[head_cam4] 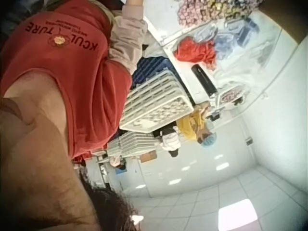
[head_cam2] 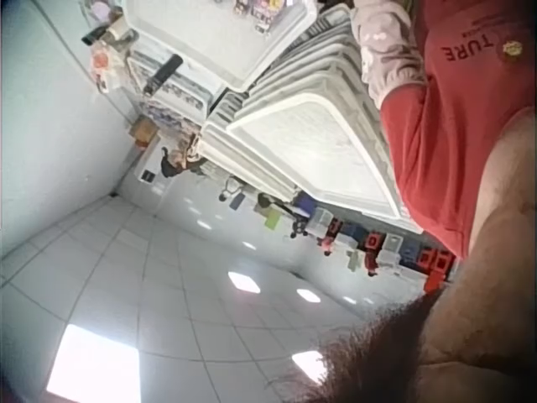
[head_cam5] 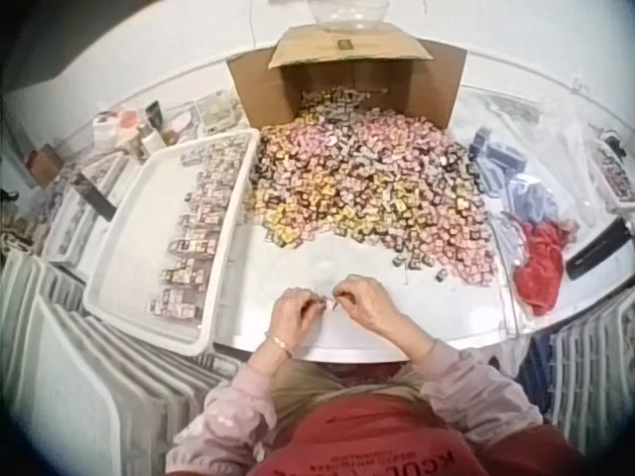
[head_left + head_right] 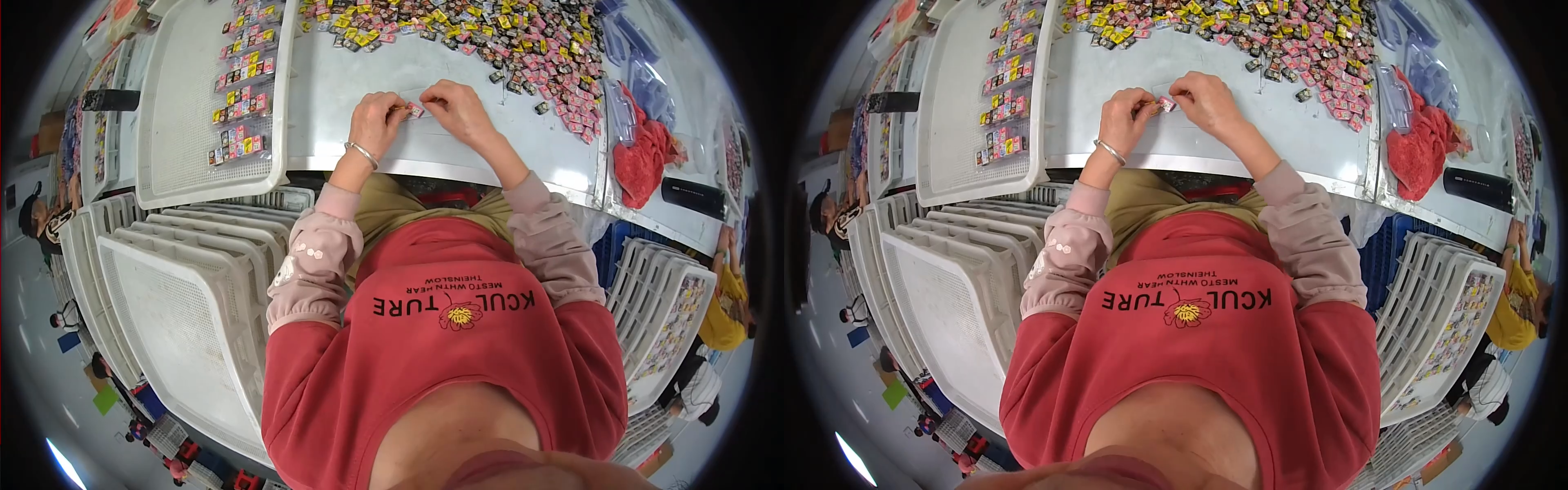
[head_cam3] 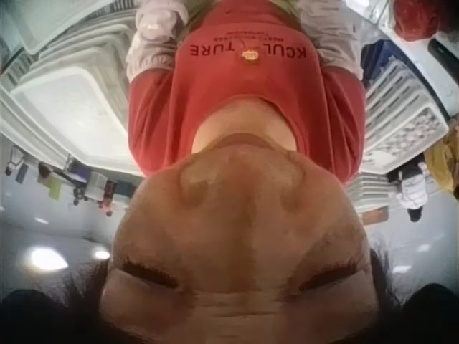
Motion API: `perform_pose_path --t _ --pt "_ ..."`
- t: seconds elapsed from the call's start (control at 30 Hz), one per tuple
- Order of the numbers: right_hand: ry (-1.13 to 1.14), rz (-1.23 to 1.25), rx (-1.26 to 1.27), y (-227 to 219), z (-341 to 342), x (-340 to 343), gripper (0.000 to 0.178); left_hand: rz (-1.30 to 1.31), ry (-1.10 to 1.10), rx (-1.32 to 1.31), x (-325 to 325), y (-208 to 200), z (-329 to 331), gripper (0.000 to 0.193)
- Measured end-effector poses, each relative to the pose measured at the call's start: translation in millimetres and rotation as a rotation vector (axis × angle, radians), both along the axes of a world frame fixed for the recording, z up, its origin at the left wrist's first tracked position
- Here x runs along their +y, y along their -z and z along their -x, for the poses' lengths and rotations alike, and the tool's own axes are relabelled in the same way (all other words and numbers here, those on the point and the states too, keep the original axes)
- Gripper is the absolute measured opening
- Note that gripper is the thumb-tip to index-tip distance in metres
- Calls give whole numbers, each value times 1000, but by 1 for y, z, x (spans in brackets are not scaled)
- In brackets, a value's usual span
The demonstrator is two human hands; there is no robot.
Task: Assembling small plastic toy parts and placing them into a tray.
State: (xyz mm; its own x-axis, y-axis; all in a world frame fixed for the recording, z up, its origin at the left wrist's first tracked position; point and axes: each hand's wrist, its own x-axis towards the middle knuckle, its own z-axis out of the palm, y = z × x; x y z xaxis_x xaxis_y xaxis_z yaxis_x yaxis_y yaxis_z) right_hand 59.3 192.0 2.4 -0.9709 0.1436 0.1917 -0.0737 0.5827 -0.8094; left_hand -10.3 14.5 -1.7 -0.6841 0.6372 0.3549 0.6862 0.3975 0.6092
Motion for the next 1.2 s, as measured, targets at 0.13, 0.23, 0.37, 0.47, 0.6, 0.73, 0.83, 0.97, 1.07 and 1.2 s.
perform_pose_path --t 0.13,0.23,0.37,0.47,0.6,0.73,0.83,0.97,1.07,1.2 --pt "29 -158 10 2 -1 -4 10 -113 -46 57 -2 9 -5 10" --pt "16 -193 -34 -7 -1 -9 10 -124 -80 23 -6 9 -9 11" --pt "-29 -362 -41 -10 0 -18 8 -78 -54 150 -14 -5 -16 19" --pt "-123 -439 -2 -9 4 -15 10 -18 70 236 -18 2 -26 25" --pt "-305 -541 108 -6 10 -1 12 19 44 247 -19 4 -28 27" --pt "-107 -278 191 -8 2 -4 7 11 41 263 -20 10 -30 30" --pt "-17 -351 38 2 -5 -14 6 -22 69 268 -13 10 -34 36" --pt "-29 -386 29 8 4 -38 7 -23 -8 270 -18 12 -32 37" --pt "79 -245 64 -1 -5 -33 15 23 9 292 -17 12 -34 38" --pt "159 -123 260 -6 -29 23 23 129 20 263 -19 9 -33 42"
